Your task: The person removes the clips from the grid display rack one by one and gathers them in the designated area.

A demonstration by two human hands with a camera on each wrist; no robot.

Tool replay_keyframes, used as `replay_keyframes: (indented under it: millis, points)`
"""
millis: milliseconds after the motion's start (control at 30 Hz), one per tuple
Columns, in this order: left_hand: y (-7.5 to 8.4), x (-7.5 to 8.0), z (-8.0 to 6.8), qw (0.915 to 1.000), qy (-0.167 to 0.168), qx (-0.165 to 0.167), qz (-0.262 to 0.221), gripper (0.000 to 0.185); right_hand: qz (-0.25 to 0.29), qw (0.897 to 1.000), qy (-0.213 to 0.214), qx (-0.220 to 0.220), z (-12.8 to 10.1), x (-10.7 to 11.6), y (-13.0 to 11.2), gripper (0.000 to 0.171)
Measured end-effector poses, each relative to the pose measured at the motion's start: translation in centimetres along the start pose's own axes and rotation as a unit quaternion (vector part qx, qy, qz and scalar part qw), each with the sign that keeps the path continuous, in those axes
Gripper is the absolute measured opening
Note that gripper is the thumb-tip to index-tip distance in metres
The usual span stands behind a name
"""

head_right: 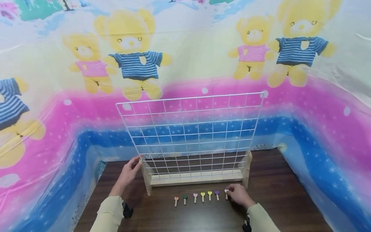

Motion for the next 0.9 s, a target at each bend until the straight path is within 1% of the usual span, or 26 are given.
replay_keyframes:
  millis: [233,300,500,633,900]
  points:
    - [0.4,-0.3,0.0,1.0000,-0.002,-0.001,-0.005,0.039,-0.003,1.000,0.001,0.014,0.1,0.2,-0.1,0.003]
    - [0.5,-0.3,0.0,1.0000,0.000,-0.004,-0.004,0.039,-0.007,1.000,0.006,0.015,0.1,0.3,-0.1,0.003]
    - [0.2,-0.2,-0.2,1.0000,0.000,0.008,-0.006,0.039,-0.007,1.000,0.019,0.021,-0.1,0.3,0.1,0.004]
    - [0.2,-0.1,-0.3,1.0000,-0.001,0.007,-0.005,0.039,-0.010,0.999,0.034,0.020,0.0,0.4,0.2,0.004]
    - [0.1,-0.1,-0.5,1.0000,0.004,0.002,-0.004,0.039,-0.046,0.997,0.056,0.017,-0.4,1.0,0.0,0.014]
Point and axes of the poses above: each hand's wrist, its own z-axis towards the middle knuckle, its own x-axis out of the back of the hand, y = z × x, the point moved 10 cm from there along z, towards the middle knuckle, and after that the axes turned 7 degrees about x, right-handed, at the moved point
